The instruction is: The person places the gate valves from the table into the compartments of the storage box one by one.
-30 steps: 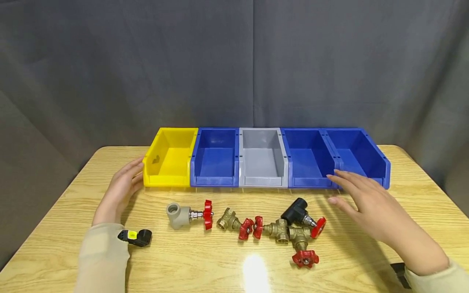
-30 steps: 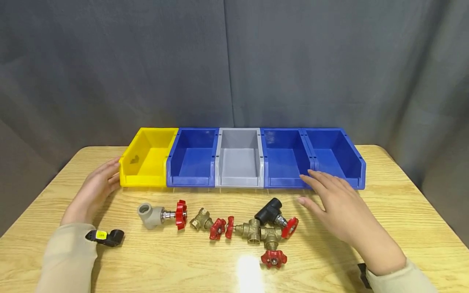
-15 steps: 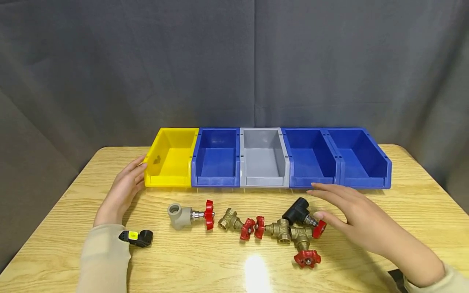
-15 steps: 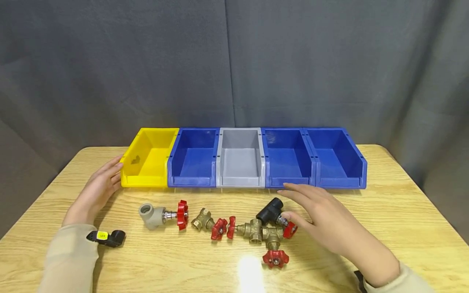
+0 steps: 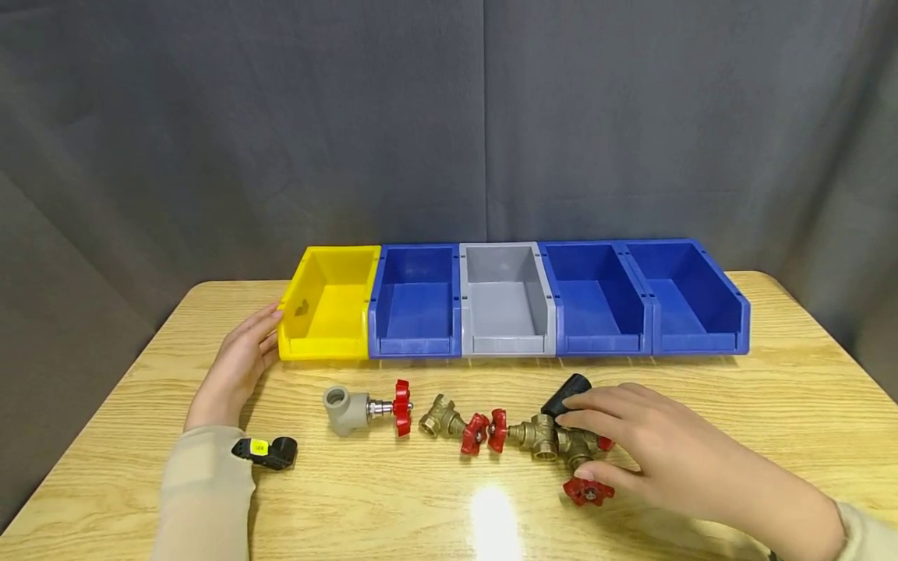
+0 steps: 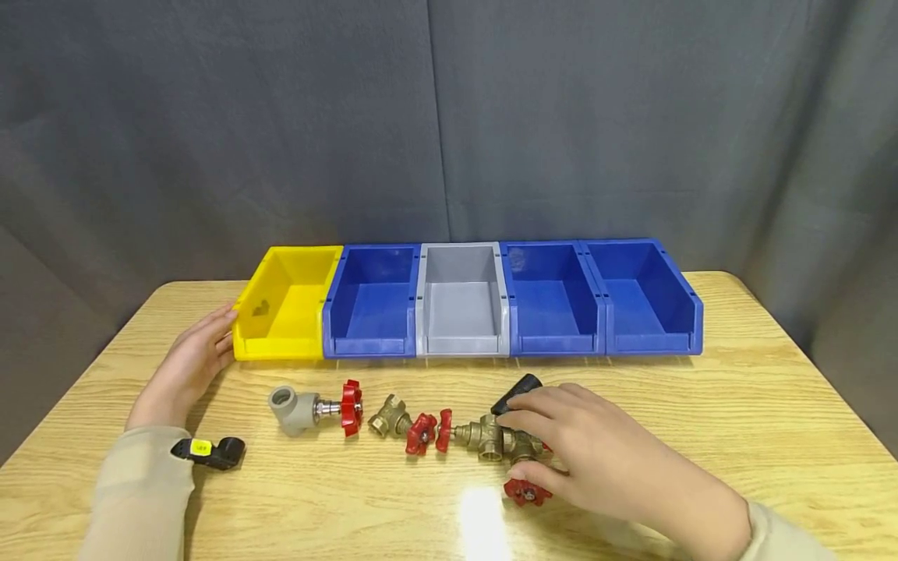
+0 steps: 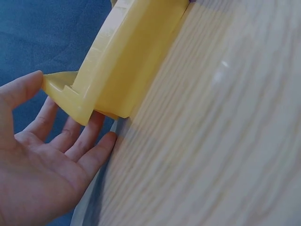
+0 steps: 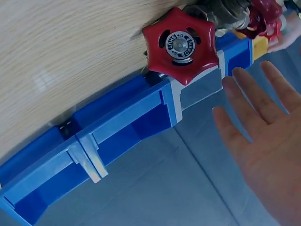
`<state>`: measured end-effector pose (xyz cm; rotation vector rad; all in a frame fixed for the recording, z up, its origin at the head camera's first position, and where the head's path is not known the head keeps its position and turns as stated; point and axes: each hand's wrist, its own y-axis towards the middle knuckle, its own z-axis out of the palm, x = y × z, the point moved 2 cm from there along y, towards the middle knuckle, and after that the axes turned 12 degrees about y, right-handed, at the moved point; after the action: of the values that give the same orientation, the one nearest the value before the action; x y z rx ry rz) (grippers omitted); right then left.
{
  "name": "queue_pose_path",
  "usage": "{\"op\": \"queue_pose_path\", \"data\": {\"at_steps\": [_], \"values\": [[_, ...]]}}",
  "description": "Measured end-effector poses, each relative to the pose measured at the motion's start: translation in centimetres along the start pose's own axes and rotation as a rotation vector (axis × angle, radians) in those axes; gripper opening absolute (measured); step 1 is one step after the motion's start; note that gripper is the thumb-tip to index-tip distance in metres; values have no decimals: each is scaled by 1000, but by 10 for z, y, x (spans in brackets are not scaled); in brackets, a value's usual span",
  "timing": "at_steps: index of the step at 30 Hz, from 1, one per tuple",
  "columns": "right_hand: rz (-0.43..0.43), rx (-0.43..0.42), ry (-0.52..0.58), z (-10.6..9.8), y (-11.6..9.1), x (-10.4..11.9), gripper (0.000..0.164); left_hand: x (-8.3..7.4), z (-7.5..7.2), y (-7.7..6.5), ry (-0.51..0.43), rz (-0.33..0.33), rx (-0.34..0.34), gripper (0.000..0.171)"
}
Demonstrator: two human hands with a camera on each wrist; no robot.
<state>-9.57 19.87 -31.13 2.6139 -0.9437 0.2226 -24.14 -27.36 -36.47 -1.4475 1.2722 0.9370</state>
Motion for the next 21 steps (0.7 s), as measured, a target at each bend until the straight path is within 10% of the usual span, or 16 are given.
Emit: {"op": "queue_pose_path", "data": {"at_steps": [21], "values": [[36,237,-114,29,0,3,71,-4,3,-1,59,44,-42,69]]}}
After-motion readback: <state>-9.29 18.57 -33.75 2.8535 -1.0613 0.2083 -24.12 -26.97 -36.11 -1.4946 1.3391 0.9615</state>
